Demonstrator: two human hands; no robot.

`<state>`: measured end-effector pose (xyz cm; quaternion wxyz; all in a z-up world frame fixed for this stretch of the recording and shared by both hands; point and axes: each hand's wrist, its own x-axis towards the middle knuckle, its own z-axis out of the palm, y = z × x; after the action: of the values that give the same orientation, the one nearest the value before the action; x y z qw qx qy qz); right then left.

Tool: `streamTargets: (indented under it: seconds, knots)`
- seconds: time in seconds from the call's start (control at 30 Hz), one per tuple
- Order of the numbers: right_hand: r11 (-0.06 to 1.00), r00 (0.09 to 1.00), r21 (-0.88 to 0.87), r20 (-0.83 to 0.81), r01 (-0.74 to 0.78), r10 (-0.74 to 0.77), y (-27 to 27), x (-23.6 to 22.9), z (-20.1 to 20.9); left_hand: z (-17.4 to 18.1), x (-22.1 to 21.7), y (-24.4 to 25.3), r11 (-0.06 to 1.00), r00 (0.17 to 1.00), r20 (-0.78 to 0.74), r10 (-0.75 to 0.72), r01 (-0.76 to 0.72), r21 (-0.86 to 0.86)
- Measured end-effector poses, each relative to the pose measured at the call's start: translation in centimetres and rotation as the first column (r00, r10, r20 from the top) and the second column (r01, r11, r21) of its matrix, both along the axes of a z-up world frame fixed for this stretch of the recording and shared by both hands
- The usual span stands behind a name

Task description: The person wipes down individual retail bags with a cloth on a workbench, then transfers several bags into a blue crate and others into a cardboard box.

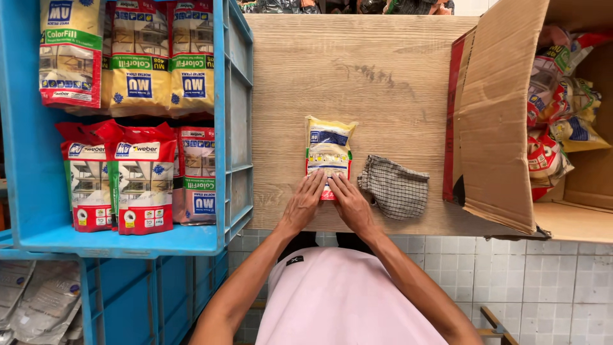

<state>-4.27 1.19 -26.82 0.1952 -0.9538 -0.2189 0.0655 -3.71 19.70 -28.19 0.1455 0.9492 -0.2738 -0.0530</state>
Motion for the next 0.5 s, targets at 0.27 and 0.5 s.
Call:
streamTargets:
  seconds: [0.27, 0.5]
  knots:
    - [1.0, 0.991, -0.026, 0.134, -0.013, 0.017, 0.1, 0.1, -0.6, 0.9, 2.3, -0.2, 0.99, 0.992, 0.049, -0.118, 0.114, 0.077]
    - [0.998, 0.99, 0.064, 0.137, 0.026, -0.035, 0.9, -0.7, -2.3, -1.6, 1.1, -0.8, 0.998, 0.989, 0.127, -0.069, 0.068, 0.017]
